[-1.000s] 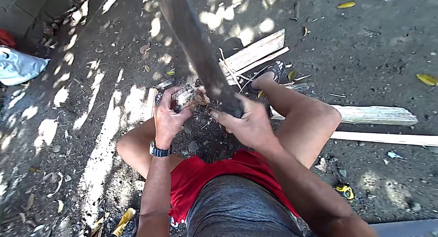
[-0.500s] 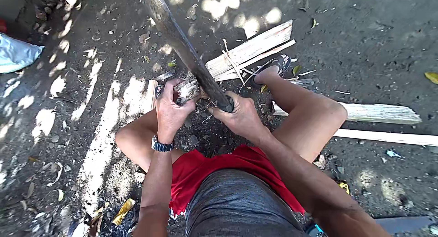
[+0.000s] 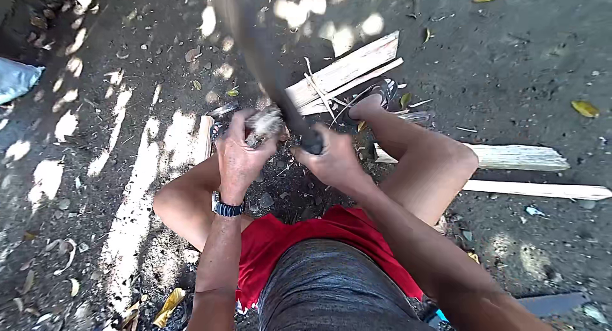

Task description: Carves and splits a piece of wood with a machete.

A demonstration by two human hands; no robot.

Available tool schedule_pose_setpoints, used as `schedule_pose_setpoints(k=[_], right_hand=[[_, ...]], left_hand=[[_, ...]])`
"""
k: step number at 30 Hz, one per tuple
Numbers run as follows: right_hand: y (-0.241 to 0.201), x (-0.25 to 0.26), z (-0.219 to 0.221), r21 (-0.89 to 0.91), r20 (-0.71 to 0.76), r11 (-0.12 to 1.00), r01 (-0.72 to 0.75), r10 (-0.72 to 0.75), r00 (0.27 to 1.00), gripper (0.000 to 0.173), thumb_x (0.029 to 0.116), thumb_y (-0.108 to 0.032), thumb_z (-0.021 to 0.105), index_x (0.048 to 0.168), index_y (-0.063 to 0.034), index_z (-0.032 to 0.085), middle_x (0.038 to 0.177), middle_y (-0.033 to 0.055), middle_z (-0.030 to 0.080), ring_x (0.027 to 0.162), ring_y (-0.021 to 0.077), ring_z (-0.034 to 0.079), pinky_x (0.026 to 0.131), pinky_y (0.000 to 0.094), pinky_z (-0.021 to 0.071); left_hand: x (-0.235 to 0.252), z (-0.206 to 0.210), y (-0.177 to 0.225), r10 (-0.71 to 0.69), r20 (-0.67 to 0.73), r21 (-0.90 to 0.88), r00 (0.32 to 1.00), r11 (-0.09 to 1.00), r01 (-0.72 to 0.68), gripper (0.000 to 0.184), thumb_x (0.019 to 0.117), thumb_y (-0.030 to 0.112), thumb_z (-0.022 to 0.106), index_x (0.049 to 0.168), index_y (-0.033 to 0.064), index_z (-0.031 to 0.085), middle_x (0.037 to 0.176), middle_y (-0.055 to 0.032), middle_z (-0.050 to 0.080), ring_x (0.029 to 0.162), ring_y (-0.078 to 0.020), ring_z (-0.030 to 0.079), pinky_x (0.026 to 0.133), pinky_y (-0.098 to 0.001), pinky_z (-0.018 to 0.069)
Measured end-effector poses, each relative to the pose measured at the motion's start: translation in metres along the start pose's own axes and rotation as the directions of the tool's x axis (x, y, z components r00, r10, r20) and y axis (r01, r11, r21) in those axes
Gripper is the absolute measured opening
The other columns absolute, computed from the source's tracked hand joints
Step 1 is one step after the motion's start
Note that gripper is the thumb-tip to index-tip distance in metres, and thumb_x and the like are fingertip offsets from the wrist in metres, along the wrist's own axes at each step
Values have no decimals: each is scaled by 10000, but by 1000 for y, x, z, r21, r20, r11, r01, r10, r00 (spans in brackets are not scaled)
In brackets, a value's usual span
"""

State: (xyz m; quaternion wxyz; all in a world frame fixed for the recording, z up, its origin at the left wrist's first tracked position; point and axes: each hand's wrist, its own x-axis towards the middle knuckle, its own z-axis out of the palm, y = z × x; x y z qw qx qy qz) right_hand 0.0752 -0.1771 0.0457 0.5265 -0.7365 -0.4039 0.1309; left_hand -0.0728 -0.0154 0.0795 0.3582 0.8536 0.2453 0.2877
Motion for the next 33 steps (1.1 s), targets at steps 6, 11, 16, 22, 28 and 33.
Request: schedule_pose_setpoints(k=[6, 11, 16, 22, 28, 33], right_hand=[[18, -12, 8, -84, 139, 981, -176, 187, 973, 324, 907, -427, 746, 1030, -138, 667, 635, 7, 596, 491, 137, 564, 452, 374, 490], [-51, -7, -31, 171, -72, 974, 151, -141, 987, 274, 913, -270, 775, 1089, -91, 664, 717, -27, 645, 532, 57, 593, 451, 255, 524], [-98, 26, -46, 299, -355, 807, 509, -401, 845, 222, 889, -103, 767, 1009, -38, 593, 791, 38, 667, 599, 158, 659, 510, 356, 605], [91, 1, 36, -141, 208, 938, -318, 342, 916, 357, 928, -396, 729, 1033, -64, 654, 703, 117, 634, 547, 261, 618, 519, 514, 533], [137, -56, 34, -205, 266, 752, -627, 659, 704, 477, 935, -501, 680, 994, -30, 650, 687, 100, 645, 565, 245, 651, 599, 499, 579], [60, -12, 5, -32, 137, 929, -369, 370, 919, 397, 912, -511, 691, 976, -122, 643, 609, 7, 612, 477, 144, 600, 465, 386, 532]], left_hand=[[-11, -5, -5, -26, -18, -4, 999, 1000, 26, 685, 778, 223, 850, 1391, 169, 549, 977, -83, 713, 717, -181, 692, 599, -364, 600], [-7, -2, -3, -2, 9, -25, 1000, 1000, 2, 647, 795, 197, 824, 1381, 165, 551, 989, -78, 712, 742, -178, 690, 627, -359, 598], [4, -4, -1, 43, 13, -29, 999, 999, -42, 561, 846, 203, 779, 1354, 120, 557, 1023, -65, 708, 805, -138, 694, 693, -316, 597], [-6, -6, -3, -47, -26, 10, 999, 999, 47, 651, 810, 230, 815, 1393, 171, 533, 1076, -75, 711, 852, -195, 716, 696, -404, 629], [-18, -10, -16, -36, -48, -19, 998, 999, 35, 688, 763, 170, 853, 1377, 162, 542, 1074, -67, 689, 826, -166, 698, 640, -334, 607], [-3, 2, -5, 41, -8, -73, 999, 996, -41, 659, 781, 153, 849, 1371, 143, 557, 1230, -45, 669, 1021, -152, 700, 793, -339, 636]])
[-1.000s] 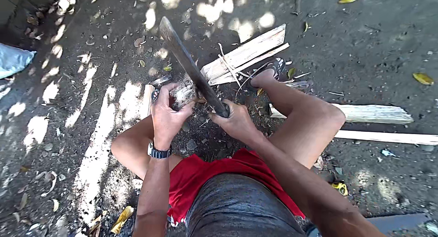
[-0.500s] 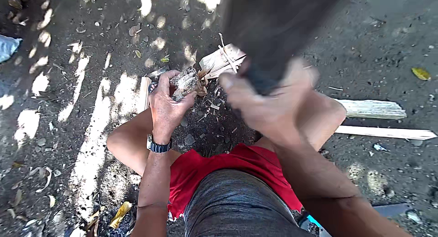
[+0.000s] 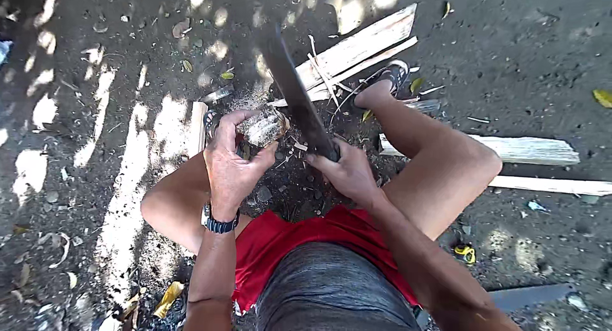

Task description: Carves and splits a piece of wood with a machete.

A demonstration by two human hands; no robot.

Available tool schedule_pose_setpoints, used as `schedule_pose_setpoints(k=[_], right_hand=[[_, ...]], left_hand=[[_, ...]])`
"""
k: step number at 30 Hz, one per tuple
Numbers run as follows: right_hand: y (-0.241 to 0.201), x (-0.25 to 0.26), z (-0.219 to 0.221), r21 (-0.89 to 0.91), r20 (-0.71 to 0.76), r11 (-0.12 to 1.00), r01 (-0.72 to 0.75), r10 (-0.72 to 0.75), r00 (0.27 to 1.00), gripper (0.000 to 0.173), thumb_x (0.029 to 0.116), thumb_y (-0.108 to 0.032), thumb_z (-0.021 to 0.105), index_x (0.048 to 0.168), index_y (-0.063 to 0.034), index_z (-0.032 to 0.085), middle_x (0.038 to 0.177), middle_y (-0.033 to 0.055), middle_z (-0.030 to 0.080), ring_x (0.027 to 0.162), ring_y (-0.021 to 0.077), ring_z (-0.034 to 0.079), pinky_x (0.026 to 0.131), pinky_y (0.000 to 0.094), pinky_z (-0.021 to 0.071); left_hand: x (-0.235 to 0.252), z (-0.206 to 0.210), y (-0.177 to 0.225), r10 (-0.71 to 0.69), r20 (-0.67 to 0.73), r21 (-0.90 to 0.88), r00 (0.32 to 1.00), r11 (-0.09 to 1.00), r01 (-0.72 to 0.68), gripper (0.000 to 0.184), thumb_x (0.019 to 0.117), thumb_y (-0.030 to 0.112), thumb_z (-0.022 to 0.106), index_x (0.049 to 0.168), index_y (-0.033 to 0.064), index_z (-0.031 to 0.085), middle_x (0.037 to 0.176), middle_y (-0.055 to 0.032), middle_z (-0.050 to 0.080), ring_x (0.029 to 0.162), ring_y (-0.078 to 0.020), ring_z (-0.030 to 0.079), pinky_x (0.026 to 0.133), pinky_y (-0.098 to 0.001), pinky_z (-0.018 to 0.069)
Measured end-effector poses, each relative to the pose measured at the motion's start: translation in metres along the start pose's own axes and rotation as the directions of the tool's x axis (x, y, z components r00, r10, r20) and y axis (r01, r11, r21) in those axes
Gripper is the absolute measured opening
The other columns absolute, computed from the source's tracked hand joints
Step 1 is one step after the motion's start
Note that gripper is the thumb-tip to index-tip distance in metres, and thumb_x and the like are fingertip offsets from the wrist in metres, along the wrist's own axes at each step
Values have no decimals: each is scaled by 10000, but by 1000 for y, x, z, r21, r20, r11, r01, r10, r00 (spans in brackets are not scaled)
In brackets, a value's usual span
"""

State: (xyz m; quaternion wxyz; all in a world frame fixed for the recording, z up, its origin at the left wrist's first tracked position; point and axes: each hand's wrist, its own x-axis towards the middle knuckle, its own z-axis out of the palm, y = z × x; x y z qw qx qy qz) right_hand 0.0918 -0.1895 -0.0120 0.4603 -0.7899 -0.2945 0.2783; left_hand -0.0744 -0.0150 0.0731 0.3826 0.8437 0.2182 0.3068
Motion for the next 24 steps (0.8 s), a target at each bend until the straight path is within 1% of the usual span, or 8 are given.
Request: schedule_pose_setpoints(k=[3, 6, 8, 10, 12, 15, 19, 24], right_hand=[[-59, -6, -19, 224, -173, 920, 321, -286, 942, 279, 916, -346, 769, 1041, -121, 662, 686, -35, 644, 494, 87, 593, 431, 288, 536], [-91, -7, -28, 306, -305, 752, 584, -503, 809, 213, 896, -147, 784, 1000, -79, 611, 750, -8, 661, 566, 103, 630, 493, 291, 574], [-82, -4, -21, 232, -286, 785, 575, -510, 811, 226, 889, -163, 793, 1002, -78, 616, 761, -11, 663, 585, 86, 639, 506, 277, 582], [-45, 5, -1, 104, -166, 917, 384, -365, 916, 246, 892, -277, 785, 1021, -115, 653, 721, -31, 642, 558, 64, 600, 477, 278, 528], [-2, 14, 20, 55, -12, 986, 159, -158, 987, 287, 907, -385, 761, 1016, -136, 671, 661, 15, 633, 481, 136, 584, 431, 369, 513], [-2, 12, 21, -93, 42, 988, 126, -123, 992, 379, 910, -465, 735, 1038, -115, 671, 649, 42, 596, 494, 182, 557, 448, 416, 474], [-47, -8, 1, -74, -84, 956, 285, -291, 953, 346, 904, -433, 750, 1043, -127, 668, 667, -38, 615, 507, 59, 563, 444, 287, 485], [-89, -14, -12, 97, -301, 776, 623, -574, 762, 223, 882, -174, 789, 995, -61, 633, 780, -30, 660, 636, 29, 632, 550, 219, 564]], left_hand=[[2, 2, 3, 10, -7, -1, 1000, 1000, -10, 646, 774, 125, 849, 1358, 121, 573, 1249, -47, 663, 1060, -153, 691, 827, -338, 634], [0, 2, 2, 16, -18, -8, 1000, 1000, -16, 652, 760, 128, 850, 1350, 113, 573, 1228, -48, 664, 1042, -145, 688, 819, -320, 627], [-1, 3, 1, 26, -20, -6, 999, 1000, -26, 647, 756, 114, 851, 1342, 110, 577, 1224, -50, 661, 1039, -153, 688, 811, -323, 630], [-1, 3, 1, 14, -26, 29, 1000, 999, -13, 638, 752, 126, 847, 1337, 128, 591, 1211, -36, 668, 1023, -149, 682, 785, -324, 622], [-8, -1, 2, -8, -18, 32, 1000, 999, 9, 652, 766, 146, 861, 1354, 127, 580, 1240, -33, 676, 1070, -149, 687, 849, -347, 628], [-16, -5, -1, -24, -42, 31, 999, 999, 25, 697, 738, 154, 873, 1364, 127, 567, 1234, -50, 671, 1046, -159, 688, 830, -353, 623], [-6, -7, -1, -45, -63, 36, 997, 998, 48, 624, 772, 159, 845, 1337, 118, 584, 1184, -57, 697, 1004, -138, 710, 814, -343, 632], [4, -8, -3, -19, -13, -25, 1000, 1000, 19, 607, 800, 148, 807, 1348, 86, 555, 1118, -74, 684, 918, -126, 699, 746, -292, 617]])
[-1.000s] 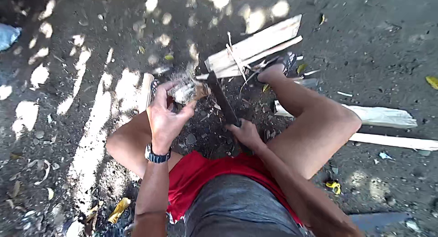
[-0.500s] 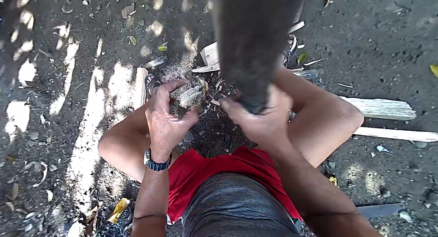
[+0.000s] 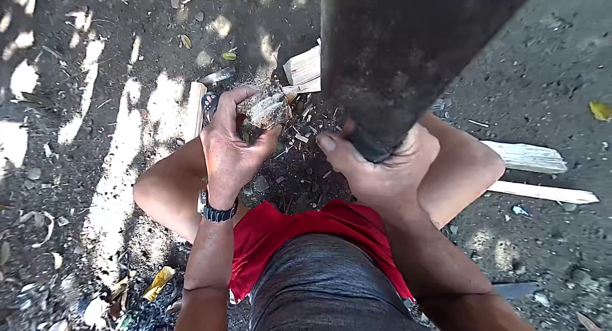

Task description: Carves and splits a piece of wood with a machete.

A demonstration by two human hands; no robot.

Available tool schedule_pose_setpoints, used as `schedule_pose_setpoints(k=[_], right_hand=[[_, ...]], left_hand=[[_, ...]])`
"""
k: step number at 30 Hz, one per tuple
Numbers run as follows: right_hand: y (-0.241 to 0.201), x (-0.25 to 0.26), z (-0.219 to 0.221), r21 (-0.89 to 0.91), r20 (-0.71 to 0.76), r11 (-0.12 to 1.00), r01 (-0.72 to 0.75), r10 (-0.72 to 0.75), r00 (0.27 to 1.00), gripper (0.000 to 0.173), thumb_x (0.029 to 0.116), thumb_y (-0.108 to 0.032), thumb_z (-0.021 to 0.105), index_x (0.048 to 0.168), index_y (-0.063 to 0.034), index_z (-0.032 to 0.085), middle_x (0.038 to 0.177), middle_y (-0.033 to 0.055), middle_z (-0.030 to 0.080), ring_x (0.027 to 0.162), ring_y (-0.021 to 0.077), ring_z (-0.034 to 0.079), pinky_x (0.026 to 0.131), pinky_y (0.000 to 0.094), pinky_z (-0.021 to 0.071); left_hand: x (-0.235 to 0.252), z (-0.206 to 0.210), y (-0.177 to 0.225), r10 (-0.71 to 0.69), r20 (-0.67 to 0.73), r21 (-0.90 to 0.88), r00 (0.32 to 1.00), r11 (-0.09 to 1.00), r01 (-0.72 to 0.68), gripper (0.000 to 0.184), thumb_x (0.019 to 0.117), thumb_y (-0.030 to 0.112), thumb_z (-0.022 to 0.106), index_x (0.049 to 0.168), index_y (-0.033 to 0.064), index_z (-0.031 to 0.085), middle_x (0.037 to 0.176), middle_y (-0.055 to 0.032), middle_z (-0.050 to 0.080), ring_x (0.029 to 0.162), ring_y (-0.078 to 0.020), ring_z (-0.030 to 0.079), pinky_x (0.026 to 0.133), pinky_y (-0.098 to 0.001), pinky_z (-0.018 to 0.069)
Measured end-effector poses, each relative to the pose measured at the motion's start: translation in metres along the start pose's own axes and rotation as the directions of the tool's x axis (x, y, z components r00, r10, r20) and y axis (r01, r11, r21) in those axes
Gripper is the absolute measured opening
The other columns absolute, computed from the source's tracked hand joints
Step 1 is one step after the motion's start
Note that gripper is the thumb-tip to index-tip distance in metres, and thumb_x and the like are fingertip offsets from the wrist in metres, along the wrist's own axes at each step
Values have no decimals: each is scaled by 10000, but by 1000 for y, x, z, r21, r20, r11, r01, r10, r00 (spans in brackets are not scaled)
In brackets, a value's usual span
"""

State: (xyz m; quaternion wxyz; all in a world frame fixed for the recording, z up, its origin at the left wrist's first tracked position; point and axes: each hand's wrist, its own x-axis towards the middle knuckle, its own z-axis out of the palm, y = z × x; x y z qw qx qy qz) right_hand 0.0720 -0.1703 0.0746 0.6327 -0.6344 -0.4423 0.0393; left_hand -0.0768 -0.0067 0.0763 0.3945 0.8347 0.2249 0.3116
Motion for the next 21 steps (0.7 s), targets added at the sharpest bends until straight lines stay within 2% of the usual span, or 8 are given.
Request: schedule_pose_setpoints(k=[3, 6, 9, 13, 16, 18, 20, 21], right_hand=[[49, -12, 13, -194, 117, 952, -235, 260, 958, 261, 902, -285, 775, 1030, -101, 641, 724, -10, 621, 569, 81, 587, 485, 291, 505], [114, -36, 25, -315, 225, 801, -508, 583, 780, 346, 920, -421, 733, 1038, -102, 669, 670, 77, 619, 493, 215, 580, 452, 453, 497], [104, -40, 16, -331, 256, 778, -534, 618, 743, 418, 933, -500, 703, 1117, -128, 661, 692, 85, 618, 477, 227, 563, 440, 460, 490], [54, -11, 14, -84, 141, 932, -353, 362, 921, 250, 935, -319, 756, 1051, -124, 651, 708, -7, 648, 507, 112, 609, 446, 317, 540], [50, 0, 18, 36, 76, 972, -231, 228, 971, 191, 924, -196, 767, 1024, -116, 625, 736, -6, 651, 536, 107, 622, 461, 291, 557], [82, -13, 23, -84, 133, 937, -339, 348, 928, 220, 927, -280, 763, 1016, -126, 633, 697, 11, 625, 502, 132, 587, 437, 325, 513], [130, -38, 27, -287, 214, 816, -501, 565, 797, 301, 930, -375, 737, 988, -100, 629, 670, 75, 582, 507, 226, 545, 460, 445, 446], [152, -52, 26, -354, 241, 747, -563, 655, 716, 357, 936, -412, 721, 988, -70, 634, 673, 112, 594, 521, 272, 567, 482, 505, 469]], left_hand=[[3, 0, 1, -28, -6, 47, 1000, 999, 28, 618, 790, 160, 816, 1351, 121, 559, 1098, -66, 696, 880, -137, 703, 691, -306, 614], [1, -4, 0, -56, -12, 45, 998, 997, 57, 636, 785, 157, 812, 1361, 124, 547, 1113, -76, 692, 894, -159, 703, 702, -336, 617], [12, -1, -6, -38, -72, 52, 997, 998, 42, 612, 762, 186, 859, 1303, 69, 599, 1056, -49, 738, 882, -112, 733, 740, -320, 645], [19, 3, -8, -22, -80, 10, 997, 1000, 23, 604, 763, 172, 860, 1291, 54, 591, 1020, -31, 737, 873, -107, 730, 739, -311, 644], [22, 7, -8, 3, -97, -37, 995, 999, -6, 601, 746, 131, 869, 1271, 30, 595, 1042, -44, 729, 909, -115, 729, 781, -314, 648], [20, 7, -5, -6, -89, -16, 996, 1000, 5, 608, 745, 131, 866, 1283, 42, 598, 1050, -49, 726, 903, -116, 726, 779, -311, 644], [9, 1, 4, -59, -29, 49, 998, 997, 60, 622, 777, 143, 835, 1340, 105, 572, 1053, -50, 724, 864, -120, 723, 721, -297, 622], [1, -2, 6, -80, -8, 64, 997, 995, 80, 630, 787, 144, 816, 1361, 124, 555, 1054, -62, 713, 840, -136, 713, 687, -306, 611]])
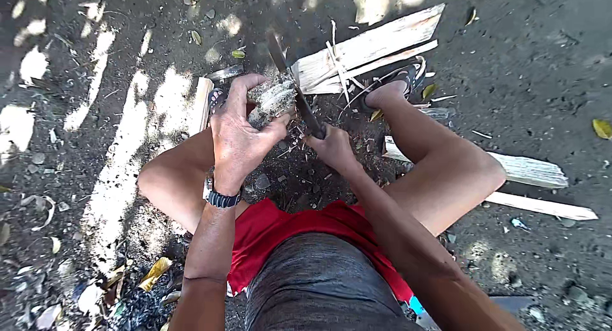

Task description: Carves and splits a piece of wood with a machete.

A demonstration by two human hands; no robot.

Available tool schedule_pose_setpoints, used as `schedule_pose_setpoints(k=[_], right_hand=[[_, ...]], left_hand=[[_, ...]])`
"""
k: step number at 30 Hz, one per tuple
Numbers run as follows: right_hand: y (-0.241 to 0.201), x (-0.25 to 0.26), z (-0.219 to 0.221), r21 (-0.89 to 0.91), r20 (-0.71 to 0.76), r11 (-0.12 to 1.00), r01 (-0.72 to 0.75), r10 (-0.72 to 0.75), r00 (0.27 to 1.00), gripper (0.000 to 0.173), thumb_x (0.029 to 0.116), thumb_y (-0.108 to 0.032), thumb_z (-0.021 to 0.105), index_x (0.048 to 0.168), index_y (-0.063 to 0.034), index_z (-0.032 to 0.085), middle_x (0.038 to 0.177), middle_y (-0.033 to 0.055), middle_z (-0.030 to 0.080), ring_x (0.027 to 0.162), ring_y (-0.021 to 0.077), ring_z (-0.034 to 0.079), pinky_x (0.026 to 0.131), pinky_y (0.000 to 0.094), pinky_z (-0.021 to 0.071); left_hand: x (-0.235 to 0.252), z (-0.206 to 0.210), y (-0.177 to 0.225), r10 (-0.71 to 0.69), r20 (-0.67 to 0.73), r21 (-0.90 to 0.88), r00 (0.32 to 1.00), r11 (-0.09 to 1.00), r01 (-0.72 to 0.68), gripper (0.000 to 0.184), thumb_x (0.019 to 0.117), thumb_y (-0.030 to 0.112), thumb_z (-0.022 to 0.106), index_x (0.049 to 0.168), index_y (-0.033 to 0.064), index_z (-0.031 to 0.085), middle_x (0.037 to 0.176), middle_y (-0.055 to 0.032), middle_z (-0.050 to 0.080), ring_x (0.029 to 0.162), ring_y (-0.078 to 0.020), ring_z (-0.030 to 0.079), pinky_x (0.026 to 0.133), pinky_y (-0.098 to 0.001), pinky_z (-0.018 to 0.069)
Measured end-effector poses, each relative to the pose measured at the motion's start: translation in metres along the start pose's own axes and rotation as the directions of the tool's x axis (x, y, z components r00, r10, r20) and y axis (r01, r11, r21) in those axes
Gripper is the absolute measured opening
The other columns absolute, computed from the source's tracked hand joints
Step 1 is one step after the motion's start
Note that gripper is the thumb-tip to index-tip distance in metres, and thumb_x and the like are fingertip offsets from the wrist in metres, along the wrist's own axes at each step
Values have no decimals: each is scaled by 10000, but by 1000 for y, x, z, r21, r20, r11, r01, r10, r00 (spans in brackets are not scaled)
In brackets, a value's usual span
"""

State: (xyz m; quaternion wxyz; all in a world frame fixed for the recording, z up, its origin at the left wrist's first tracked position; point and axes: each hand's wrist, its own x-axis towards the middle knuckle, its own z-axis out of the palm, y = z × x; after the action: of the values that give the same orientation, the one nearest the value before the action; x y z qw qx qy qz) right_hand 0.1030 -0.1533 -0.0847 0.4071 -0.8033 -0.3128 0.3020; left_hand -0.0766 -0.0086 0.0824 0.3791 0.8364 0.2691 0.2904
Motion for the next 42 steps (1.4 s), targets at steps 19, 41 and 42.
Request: schedule_pose_setpoints(k=[19, 41, 42], right_hand=[[17, -21, -4, 33, 2, 996, -80, 79, 997, 443, 908, -538, 689, 948, -99, 644, 613, 62, 615, 476, 221, 607, 481, 469, 540], [-16, -109, -32, 319, -151, 937, 145, -101, 983, 259, 911, -366, 744, 904, -129, 640, 588, -12, 600, 459, 138, 587, 437, 339, 534], [-25, -110, -35, 322, -156, 931, 170, -125, 980, 265, 909, -370, 753, 912, -130, 640, 598, -10, 602, 463, 139, 584, 438, 339, 533]], left_hand=[[-31, 25, 8, 120, -25, 22, 992, 993, -120, 608, 737, 90, 869, 1287, 48, 613, 1248, -56, 701, 1111, -148, 692, 905, -365, 627], [-92, 51, -5, 241, -62, -106, 969, 963, -246, 487, 723, 34, 850, 1149, -53, 631, 1250, -191, 682, 1234, -303, 645, 1048, -461, 571], [-87, 50, -3, 228, -61, -84, 972, 969, -233, 495, 728, 38, 849, 1166, -44, 633, 1256, -173, 685, 1226, -279, 653, 1037, -443, 579]])
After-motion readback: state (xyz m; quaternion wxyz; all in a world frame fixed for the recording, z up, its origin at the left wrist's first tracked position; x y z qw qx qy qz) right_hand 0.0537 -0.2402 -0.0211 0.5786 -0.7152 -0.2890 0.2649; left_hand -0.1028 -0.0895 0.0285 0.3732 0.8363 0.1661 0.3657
